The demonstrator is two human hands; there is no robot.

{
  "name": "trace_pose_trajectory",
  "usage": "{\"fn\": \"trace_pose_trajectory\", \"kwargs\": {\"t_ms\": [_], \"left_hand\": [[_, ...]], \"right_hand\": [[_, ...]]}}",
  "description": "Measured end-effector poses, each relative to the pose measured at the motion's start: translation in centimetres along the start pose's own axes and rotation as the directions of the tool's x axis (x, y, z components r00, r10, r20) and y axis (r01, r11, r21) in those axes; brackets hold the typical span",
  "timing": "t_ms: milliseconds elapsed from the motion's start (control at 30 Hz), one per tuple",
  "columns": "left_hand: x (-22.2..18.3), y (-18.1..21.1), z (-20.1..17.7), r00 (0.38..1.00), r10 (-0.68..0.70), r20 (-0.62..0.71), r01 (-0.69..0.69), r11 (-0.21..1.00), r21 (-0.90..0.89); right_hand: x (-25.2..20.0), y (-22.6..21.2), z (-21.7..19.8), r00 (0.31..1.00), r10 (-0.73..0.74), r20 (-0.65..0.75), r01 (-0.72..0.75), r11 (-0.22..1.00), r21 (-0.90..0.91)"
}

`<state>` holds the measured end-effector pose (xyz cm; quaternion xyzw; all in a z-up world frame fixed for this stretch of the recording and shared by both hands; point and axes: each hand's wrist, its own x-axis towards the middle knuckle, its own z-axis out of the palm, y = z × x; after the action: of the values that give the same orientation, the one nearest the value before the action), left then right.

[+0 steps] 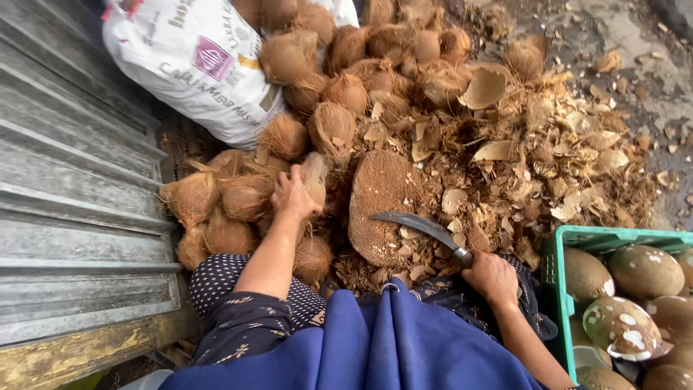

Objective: The person scrapes and trims the outer shell of coconuts using a curved blade, placing finished coconuts into a green crate.

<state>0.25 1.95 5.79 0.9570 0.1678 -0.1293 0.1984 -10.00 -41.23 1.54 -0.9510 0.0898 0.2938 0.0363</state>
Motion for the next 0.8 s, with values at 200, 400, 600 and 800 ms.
{"fn": "trace_pose_trajectory", "kwargs": {"t_ms": [200, 400, 600, 800], "left_hand": [[-3.3, 1.5, -2.6, 0.965, -0.223, -0.136, 0.043, 0.649, -0.76], [-7.6, 7.8, 0.4, 0.943, -0.244, 0.227, 0.216, -0.07, -0.974], [-5.7, 8.0, 4.2, 0.942, -0.228, 0.247, 0.255, 0.005, -0.967], [-5.6, 8.3, 3.5, 0.916, -0.395, -0.069, 0.178, 0.555, -0.813]], "right_hand": [[0.0, 0.0, 0.2, 1.0, -0.019, -0.015, 0.019, 1.0, -0.007], [-1.3, -0.4, -0.6, 0.999, -0.011, -0.039, 0.011, 1.0, 0.003], [-1.6, 0.6, -0.3, 0.997, 0.063, -0.047, -0.061, 0.997, 0.037], [-6.5, -0.5, -4.4, 0.959, 0.117, 0.259, -0.233, 0.847, 0.478]]}}
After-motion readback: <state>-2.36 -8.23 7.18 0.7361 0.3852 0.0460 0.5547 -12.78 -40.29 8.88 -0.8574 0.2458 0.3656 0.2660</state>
